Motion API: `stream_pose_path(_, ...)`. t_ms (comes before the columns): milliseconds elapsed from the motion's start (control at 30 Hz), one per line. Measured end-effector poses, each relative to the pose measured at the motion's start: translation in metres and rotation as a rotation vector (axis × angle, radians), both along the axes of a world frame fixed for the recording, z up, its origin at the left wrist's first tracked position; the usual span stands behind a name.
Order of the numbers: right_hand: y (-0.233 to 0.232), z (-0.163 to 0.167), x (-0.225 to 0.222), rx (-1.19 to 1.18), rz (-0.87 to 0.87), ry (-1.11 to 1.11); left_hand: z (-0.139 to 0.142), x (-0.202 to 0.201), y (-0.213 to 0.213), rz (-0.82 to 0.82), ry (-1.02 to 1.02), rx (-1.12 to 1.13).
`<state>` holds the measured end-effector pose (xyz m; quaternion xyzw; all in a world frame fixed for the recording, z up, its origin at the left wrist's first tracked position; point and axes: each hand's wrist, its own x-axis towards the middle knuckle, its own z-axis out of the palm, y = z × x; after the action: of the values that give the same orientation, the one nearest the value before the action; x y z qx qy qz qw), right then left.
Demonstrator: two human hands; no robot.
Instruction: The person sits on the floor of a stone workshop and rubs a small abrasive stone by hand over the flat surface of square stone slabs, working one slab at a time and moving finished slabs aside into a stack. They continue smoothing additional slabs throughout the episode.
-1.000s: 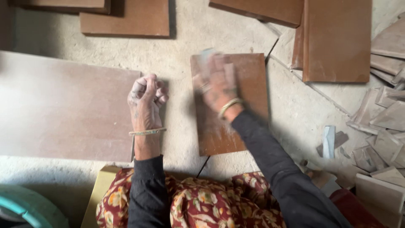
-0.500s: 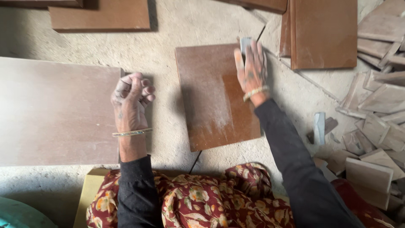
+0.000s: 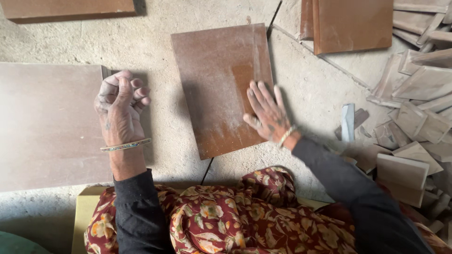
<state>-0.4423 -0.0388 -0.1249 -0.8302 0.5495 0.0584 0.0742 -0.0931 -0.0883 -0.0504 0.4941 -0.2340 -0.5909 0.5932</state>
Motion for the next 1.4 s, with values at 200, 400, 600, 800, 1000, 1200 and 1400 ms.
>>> stream_pose_path(200, -0.162, -0.008, -0.007, -0.002, -0.118, -0.102, -0.005, 0.001, 0.002, -0.047, -0.015, 0.014)
stream_pose_path(400, -0.024, -0.009, 0.002, -0.128, 0.309, -0.054, -0.010, 0.003, -0.004, -0.013, -0.066, 0.053)
stream_pose_path(600, -0.089, -0.007, 0.004, -0.320, 0.412, 0.099, -0.016, -0.005, -0.002, -0.100, -0.122, 0.030)
stream_pose_path(800, -0.091, 0.011, 0.035, -0.309, 0.274, -0.058, 0.002, 0.017, -0.002, 0.018, -0.110, -0.051)
stream_pose_path(1000, -0.010, -0.006, 0.052, 0.037, 0.439, 0.134, 0.006, 0.049, 0.009, 0.308, 0.141, -0.204)
stream_pose_path(1200, -0.147, 0.009, 0.045, -0.132, -0.061, -0.154, 0.000, 0.051, 0.008, 0.257, 0.218, -0.181)
stream_pose_path(1400, -0.008, 0.006, 0.072, -0.170, 0.379, 0.028, 0.007, 0.050, 0.009, 0.261, 0.205, -0.157)
